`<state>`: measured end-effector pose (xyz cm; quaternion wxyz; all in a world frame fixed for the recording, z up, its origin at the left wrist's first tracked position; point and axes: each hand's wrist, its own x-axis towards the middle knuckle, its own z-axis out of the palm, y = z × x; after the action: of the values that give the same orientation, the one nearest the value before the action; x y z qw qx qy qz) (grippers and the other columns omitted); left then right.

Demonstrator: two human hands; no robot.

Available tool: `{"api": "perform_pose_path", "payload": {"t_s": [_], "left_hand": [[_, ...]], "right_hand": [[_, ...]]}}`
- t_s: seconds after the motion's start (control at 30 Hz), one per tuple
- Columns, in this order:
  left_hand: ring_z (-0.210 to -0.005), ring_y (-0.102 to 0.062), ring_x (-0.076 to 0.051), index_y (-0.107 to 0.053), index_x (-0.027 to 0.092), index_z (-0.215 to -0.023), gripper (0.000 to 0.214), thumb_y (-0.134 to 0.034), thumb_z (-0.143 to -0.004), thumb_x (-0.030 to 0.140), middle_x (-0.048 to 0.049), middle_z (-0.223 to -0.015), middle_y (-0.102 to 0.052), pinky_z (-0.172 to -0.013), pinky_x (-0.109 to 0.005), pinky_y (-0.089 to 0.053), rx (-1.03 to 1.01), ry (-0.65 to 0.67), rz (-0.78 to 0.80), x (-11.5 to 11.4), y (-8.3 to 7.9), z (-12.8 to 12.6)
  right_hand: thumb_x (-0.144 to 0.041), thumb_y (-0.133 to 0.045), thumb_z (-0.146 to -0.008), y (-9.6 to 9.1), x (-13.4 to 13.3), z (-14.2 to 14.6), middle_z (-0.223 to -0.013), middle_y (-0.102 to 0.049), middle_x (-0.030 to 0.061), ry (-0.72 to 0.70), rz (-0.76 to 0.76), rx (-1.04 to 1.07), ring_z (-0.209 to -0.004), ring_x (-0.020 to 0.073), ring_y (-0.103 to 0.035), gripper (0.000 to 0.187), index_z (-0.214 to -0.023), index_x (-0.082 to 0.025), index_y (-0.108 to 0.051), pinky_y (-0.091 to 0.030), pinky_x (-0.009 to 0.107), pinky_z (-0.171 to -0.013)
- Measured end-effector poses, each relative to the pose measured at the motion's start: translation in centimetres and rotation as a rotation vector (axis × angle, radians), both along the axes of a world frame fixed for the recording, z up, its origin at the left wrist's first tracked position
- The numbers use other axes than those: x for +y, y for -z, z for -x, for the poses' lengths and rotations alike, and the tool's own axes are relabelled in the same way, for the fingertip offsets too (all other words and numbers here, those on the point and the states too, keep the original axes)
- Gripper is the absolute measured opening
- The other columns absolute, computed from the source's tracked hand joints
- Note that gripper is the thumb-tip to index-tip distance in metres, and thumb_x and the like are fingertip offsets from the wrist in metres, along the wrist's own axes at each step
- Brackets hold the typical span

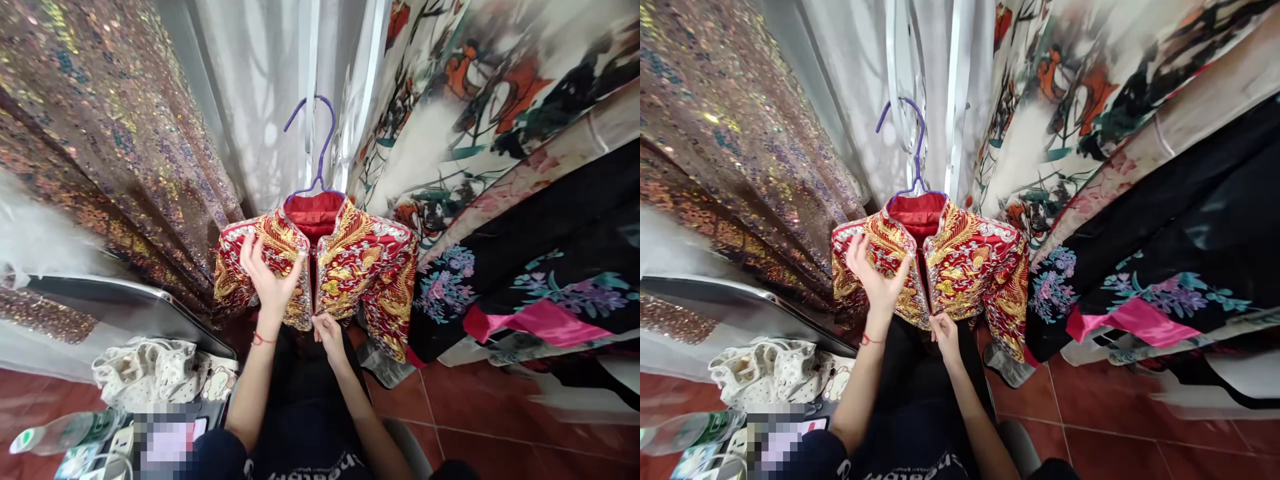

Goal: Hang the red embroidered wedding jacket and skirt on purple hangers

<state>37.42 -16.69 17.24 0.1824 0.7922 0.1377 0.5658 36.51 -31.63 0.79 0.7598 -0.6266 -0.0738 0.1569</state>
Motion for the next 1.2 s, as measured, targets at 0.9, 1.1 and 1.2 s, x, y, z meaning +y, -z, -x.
{"api": "perform_pose_path", "payload": {"t_s": [0.9, 1.1, 1.2], "left_hand": [[-0.052, -0.037, -0.010, -0.055, 0.018, -0.063, 0.041, -0.053, -0.085, 0.053, 0.0032, -0.053, -0.042, -0.053, -0.023, -0.032, 0.382, 0.177, 0.676, 1.7, 9.2, 7.1], [-0.049, -0.045, -0.010, -0.052, 0.018, -0.049, 0.058, -0.054, -0.084, 0.063, 0.0029, -0.045, -0.048, -0.058, -0.023, -0.036, 0.692, 0.020, 0.683, 2.6, 6.3, 8.8], [-0.050, -0.054, -0.013, -0.055, 0.019, -0.046, 0.062, -0.050, -0.087, 0.064, 0.0004, -0.045, -0.056, -0.061, -0.024, -0.041, 0.688, 0.007, 0.758, 2.9, 6.0, 9.2]], "right_hand": [[-0.072, -0.060, -0.072, 5.9, -1.6, -0.3, -0.043, -0.050, -0.0052, -0.125, 0.531, 0.009, -0.039, 0.0133, -0.051, 0.050, -0.061, -0.025, -0.048, -0.040, 0.023, -0.041], [-0.056, -0.058, -0.087, -4.6, -2.1, -1.6, -0.072, -0.067, 0.0010, -0.283, 0.433, -0.266, -0.065, 0.0151, -0.063, 0.034, -0.089, -0.022, -0.065, -0.052, 0.027, -0.064], [-0.037, -0.050, -0.097, -12.4, -2.8, -3.5, -0.086, -0.069, 0.0057, -0.019, 0.404, -0.828, -0.081, 0.0182, -0.063, 0.023, -0.087, -0.022, -0.064, -0.050, 0.033, -0.080]]}}
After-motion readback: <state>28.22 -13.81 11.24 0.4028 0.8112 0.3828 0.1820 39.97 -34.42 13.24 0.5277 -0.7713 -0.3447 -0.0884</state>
